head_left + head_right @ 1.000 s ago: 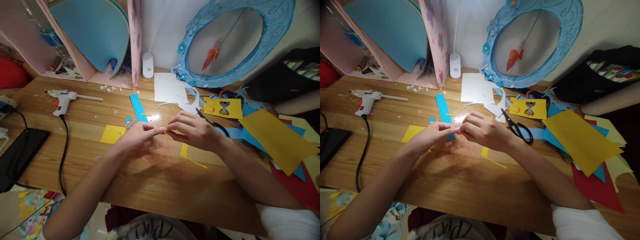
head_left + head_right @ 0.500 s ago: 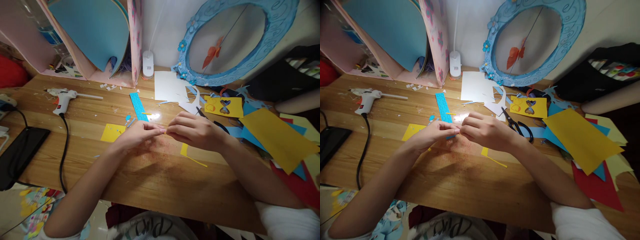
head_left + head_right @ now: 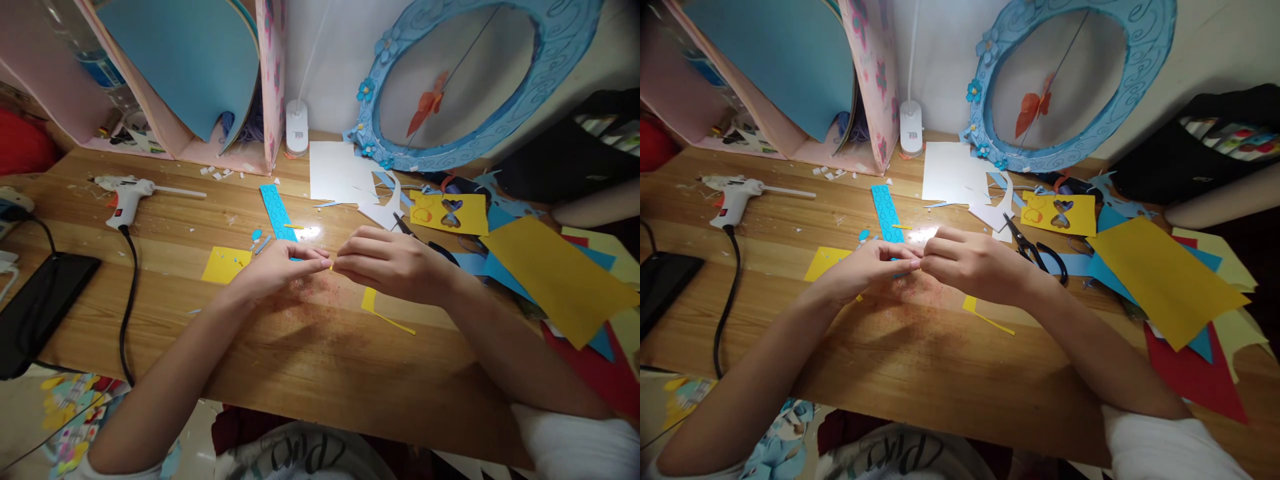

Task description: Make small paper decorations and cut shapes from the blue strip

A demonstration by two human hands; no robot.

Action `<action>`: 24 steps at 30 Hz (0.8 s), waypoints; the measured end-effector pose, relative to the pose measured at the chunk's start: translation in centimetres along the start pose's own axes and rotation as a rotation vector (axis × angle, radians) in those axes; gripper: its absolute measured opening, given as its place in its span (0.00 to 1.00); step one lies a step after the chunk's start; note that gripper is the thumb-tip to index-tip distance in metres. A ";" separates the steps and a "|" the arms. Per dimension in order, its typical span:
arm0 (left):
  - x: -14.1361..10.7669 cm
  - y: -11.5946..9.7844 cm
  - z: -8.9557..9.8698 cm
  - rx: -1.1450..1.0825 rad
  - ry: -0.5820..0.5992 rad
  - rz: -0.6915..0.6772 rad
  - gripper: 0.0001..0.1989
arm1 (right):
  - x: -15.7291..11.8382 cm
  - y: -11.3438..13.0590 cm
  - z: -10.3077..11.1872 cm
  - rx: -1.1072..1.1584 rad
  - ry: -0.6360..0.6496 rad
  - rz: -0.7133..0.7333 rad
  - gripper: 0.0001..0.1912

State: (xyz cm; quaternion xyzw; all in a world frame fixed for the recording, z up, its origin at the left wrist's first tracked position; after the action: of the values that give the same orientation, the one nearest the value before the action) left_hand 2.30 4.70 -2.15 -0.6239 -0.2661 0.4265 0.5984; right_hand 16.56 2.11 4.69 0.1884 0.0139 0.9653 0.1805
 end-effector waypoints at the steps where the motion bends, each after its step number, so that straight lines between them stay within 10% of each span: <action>1: 0.0 0.0 0.0 0.006 -0.005 0.003 0.11 | 0.0 0.0 0.0 0.001 -0.003 0.000 0.09; 16: 0.1 -0.2 0.1 -0.002 -0.031 -0.055 0.10 | 0.5 0.2 0.6 0.023 -0.090 -0.029 0.08; 24: -0.8 -2.9 0.8 0.060 -0.290 -0.332 0.07 | 0.0 -2.3 1.2 0.502 -0.277 -0.641 0.04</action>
State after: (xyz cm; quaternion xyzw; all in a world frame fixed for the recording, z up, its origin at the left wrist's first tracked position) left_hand 1.74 4.83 0.93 -0.4855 -0.4356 0.4152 0.6342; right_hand 17.79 4.18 5.57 0.3405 0.2816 0.7927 0.4200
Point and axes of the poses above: each hand's wrist, its own x-axis towards the middle knuckle, its own z-axis out of the back of the hand, y = z × x, the point moved 5 cm from there along x, towards the middle knuckle, and after that the axes turned 3 degrees about -z, right-handed, at the moved point
